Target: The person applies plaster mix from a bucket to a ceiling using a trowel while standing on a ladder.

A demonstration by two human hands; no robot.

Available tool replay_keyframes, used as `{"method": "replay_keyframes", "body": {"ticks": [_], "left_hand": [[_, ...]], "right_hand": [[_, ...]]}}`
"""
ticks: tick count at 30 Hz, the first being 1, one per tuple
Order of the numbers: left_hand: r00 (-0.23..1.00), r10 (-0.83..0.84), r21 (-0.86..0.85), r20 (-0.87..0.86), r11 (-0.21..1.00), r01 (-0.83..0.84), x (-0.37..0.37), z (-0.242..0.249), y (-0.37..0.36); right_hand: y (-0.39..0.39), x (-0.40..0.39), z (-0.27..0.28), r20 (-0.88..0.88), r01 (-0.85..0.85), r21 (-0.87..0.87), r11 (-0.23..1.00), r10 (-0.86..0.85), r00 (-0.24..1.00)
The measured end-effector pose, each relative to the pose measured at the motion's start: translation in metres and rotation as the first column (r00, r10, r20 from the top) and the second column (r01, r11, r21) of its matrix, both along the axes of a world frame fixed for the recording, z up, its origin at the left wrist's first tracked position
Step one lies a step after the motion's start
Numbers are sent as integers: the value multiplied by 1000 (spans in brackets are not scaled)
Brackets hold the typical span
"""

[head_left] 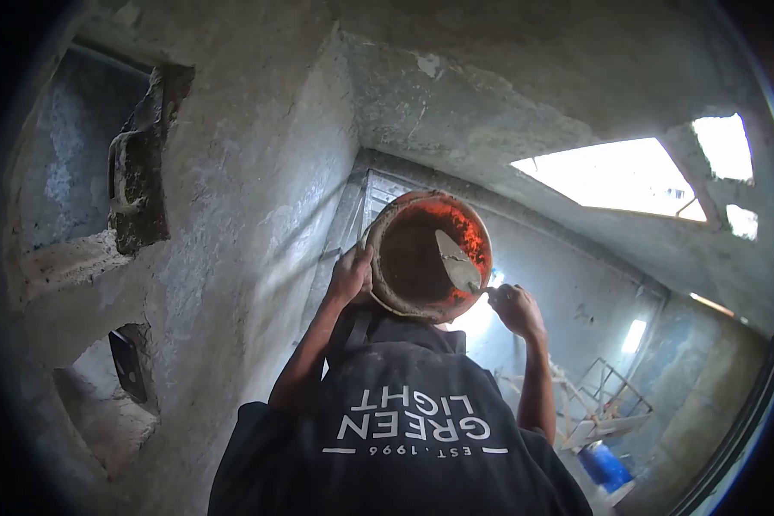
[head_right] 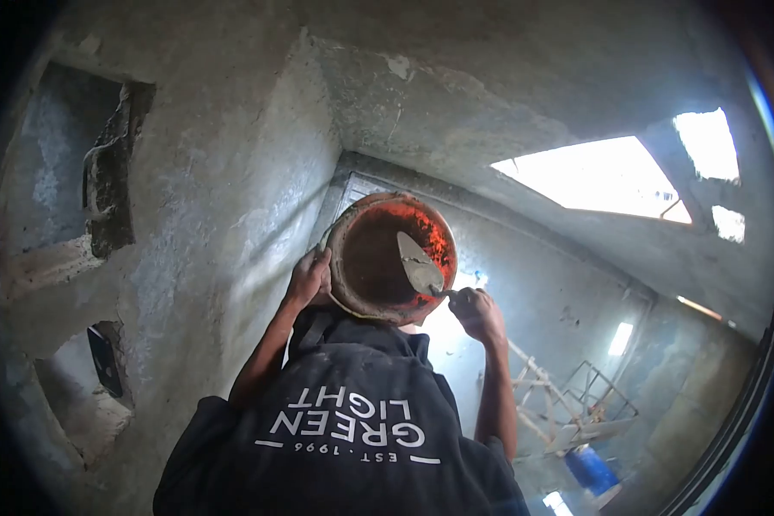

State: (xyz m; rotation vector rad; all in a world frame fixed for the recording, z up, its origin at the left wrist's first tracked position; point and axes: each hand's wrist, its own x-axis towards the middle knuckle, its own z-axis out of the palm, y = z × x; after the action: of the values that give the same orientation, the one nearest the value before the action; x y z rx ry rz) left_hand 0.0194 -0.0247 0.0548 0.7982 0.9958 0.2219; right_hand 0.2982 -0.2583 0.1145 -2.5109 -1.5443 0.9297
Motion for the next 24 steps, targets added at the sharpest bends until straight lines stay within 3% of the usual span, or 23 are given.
{"method": "replay_keyframes", "body": {"ticks": [1, 2, 3, 4, 6, 7, 10, 12, 14, 15, 16, 18, 22, 24], "left_hand": [[998, 0, -70, 65, 998, 5, 3, -2, 2], [998, -13, -65, 60, 998, 17, 10, 4, 2], [998, -62, -6, 15, 998, 63, 18, 15, 1], [994, -107, 49, -32, 993, 109, 26, 23, 0], [988, -153, 29, 8, 988, 153, 40, 29, -2], [979, -203, 107, -30, 973, 205, 48, 31, -2], [947, -308, 211, -91, 923, 321, 64, 29, -2], [910, -371, 384, -184, 825, 414, 72, 41, -2], [900, -385, 412, -203, 800, 435, 75, 36, -4], [892, -394, 442, -221, 775, 452, 75, 34, -6], [886, -404, 438, -226, 771, 463, 76, 34, -9], [908, -393, 420, -148, 806, 418, 77, 34, -11], [881, -405, 431, -245, 769, 473, 81, 51, -12], [887, -423, 349, -186, 816, 462, 81, 52, -14]], "right_hand": [[3, -7, 11, -8, 18, -1, 1000, -18, 1000], [22, -15, 31, -186, 317, -211, 925, -356, 916], [30, -20, 42, -276, 516, -454, 727, -665, 694], [21, -21, 36, -284, 519, -456, 723, -671, 685], [-7, -18, 16, -511, 588, -501, 636, -765, 392], [-13, -12, 12, -589, 530, -542, 652, -745, 314], [-28, 2, 14, -709, 492, -490, 719, -658, 255], [-36, 7, 8, -717, 485, -460, 744, -633, 292], [-35, 9, 11, -402, 453, -435, 778, -618, 675], [-49, 13, -12, -219, 377, -364, 852, -472, 854], [-53, 9, -13, 6, 337, -249, 908, -347, 938], [-39, 5, 4, 122, 317, -257, 913, -294, 948], [-36, 1, -11, 123, 341, -182, 922, -323, 938], [-29, -5, -18, 128, 290, -263, 920, -264, 956]]}}
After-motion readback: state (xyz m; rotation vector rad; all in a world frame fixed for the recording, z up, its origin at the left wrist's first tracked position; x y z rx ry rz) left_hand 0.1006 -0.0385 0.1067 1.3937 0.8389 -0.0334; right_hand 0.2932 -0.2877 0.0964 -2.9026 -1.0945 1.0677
